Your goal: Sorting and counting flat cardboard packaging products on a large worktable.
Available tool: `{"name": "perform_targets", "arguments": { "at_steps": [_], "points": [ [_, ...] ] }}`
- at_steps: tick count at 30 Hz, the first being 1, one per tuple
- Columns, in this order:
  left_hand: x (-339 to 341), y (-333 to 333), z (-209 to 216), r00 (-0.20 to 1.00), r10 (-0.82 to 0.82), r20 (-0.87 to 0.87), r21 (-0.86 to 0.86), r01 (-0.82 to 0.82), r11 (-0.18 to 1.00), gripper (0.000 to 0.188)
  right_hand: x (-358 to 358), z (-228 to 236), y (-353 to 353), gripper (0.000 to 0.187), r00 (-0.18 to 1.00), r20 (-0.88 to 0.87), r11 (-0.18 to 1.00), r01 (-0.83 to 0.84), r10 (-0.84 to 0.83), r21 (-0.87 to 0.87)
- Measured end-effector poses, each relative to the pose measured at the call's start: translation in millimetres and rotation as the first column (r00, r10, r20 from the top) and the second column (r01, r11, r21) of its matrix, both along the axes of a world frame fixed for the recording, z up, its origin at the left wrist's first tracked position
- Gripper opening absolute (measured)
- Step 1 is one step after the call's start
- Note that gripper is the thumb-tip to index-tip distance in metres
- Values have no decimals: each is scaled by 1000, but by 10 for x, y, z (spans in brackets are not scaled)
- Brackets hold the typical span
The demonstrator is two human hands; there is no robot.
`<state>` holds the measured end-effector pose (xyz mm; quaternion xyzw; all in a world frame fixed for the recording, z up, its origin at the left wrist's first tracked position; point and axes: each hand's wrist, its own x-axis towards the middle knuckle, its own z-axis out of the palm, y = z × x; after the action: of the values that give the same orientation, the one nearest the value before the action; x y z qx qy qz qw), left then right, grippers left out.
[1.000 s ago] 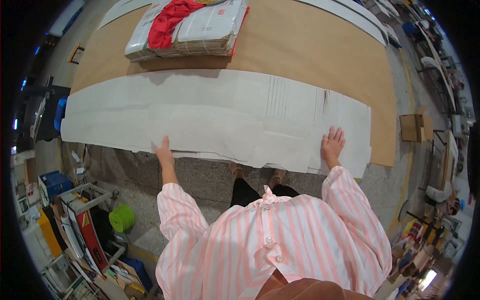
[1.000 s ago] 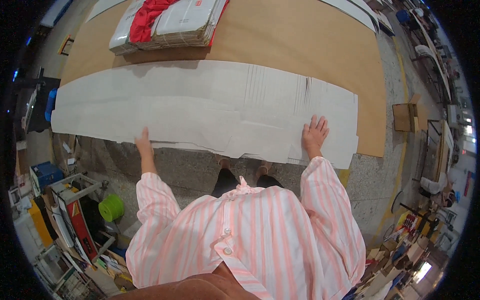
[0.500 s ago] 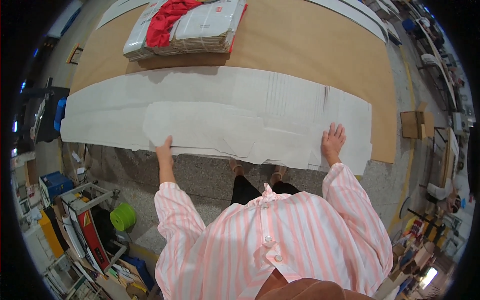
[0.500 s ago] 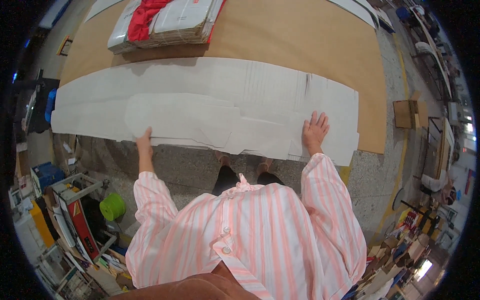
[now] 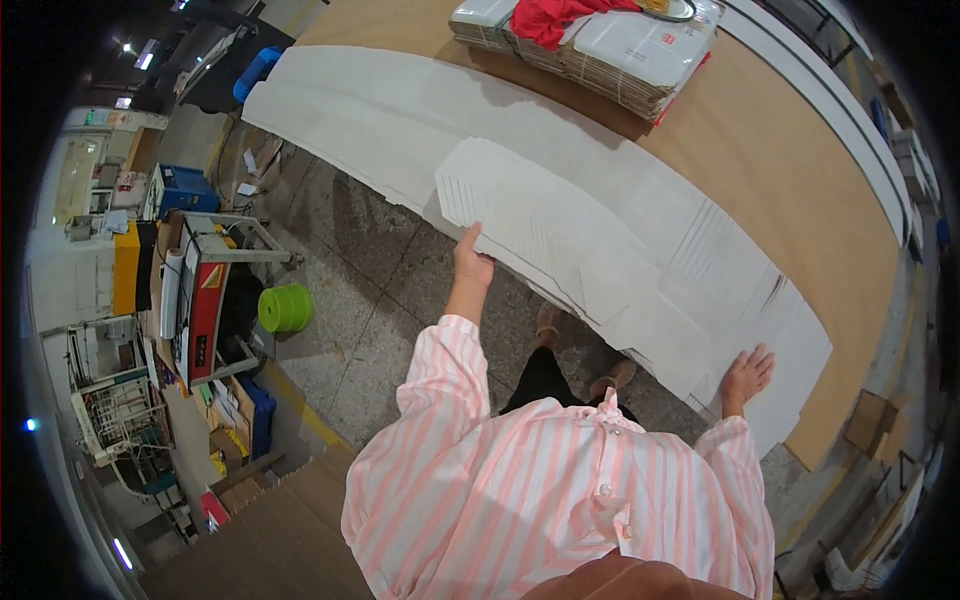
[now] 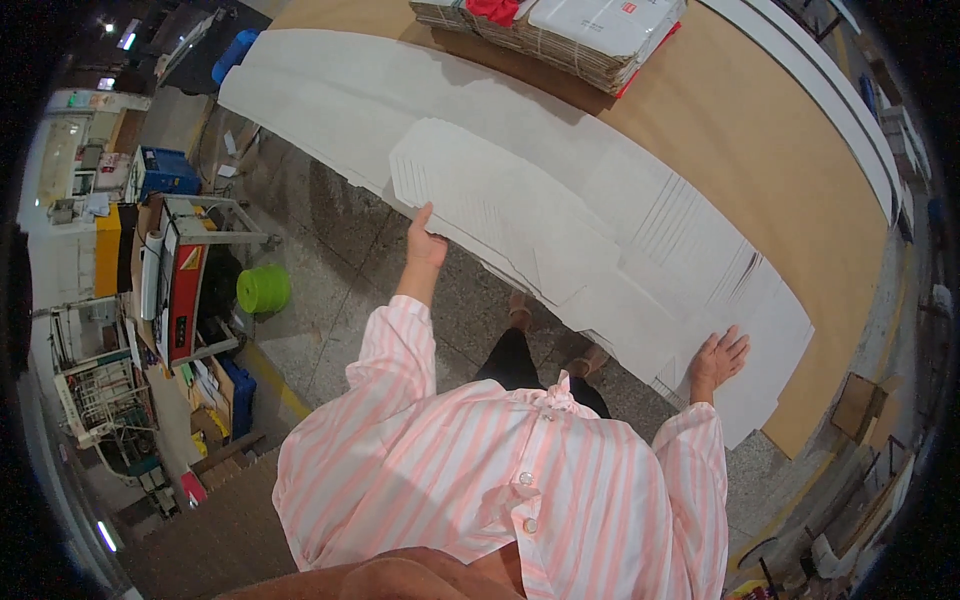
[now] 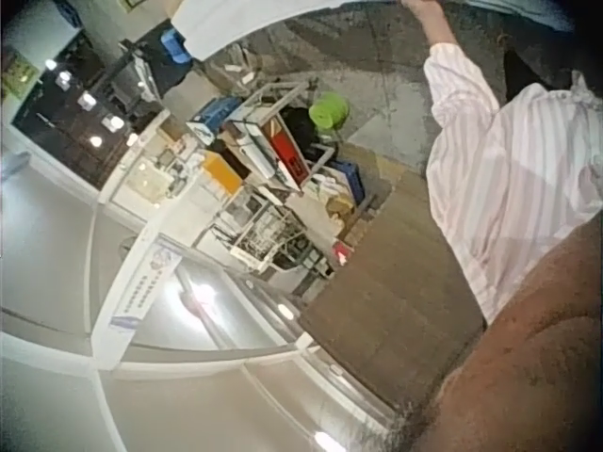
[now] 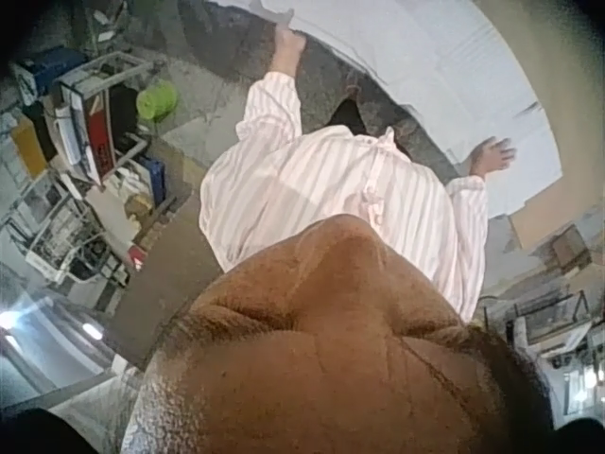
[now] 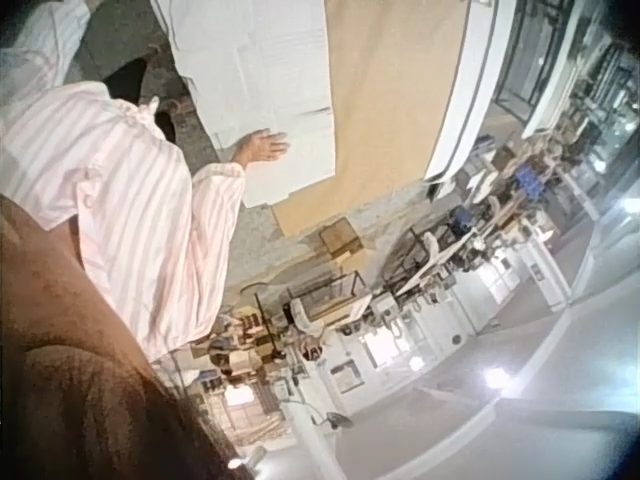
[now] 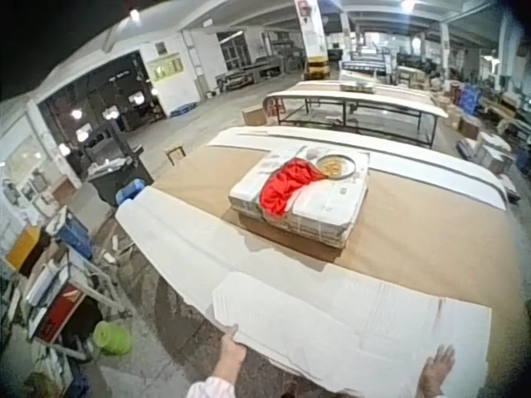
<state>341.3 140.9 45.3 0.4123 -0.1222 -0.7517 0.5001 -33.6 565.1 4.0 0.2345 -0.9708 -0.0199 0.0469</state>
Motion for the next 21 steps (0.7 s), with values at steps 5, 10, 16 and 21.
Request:
{"name": "perform_targets", "arguments": {
  "at_steps": [5,10,16,21],
  "points": [
    [-78,-53,-295,994,94,54,-6,-94,996,46,-8,6,-11,53,1000,-6,1000,0,0,6],
    [-63,-73,-300,947,71,312,8,-78,997,50,7,7,-29,54,999,40,1000,13,-13,-10],
    [-231,111,-22,524,165,836,-236,70,969,68,-12,35,21,56,997,36,996,70,-72,52],
    [-1,130,-61,248,319,915,-404,536,742,38,-8,-41,-85,57,996,90,1000,27,-27,-5]
  ]
}}
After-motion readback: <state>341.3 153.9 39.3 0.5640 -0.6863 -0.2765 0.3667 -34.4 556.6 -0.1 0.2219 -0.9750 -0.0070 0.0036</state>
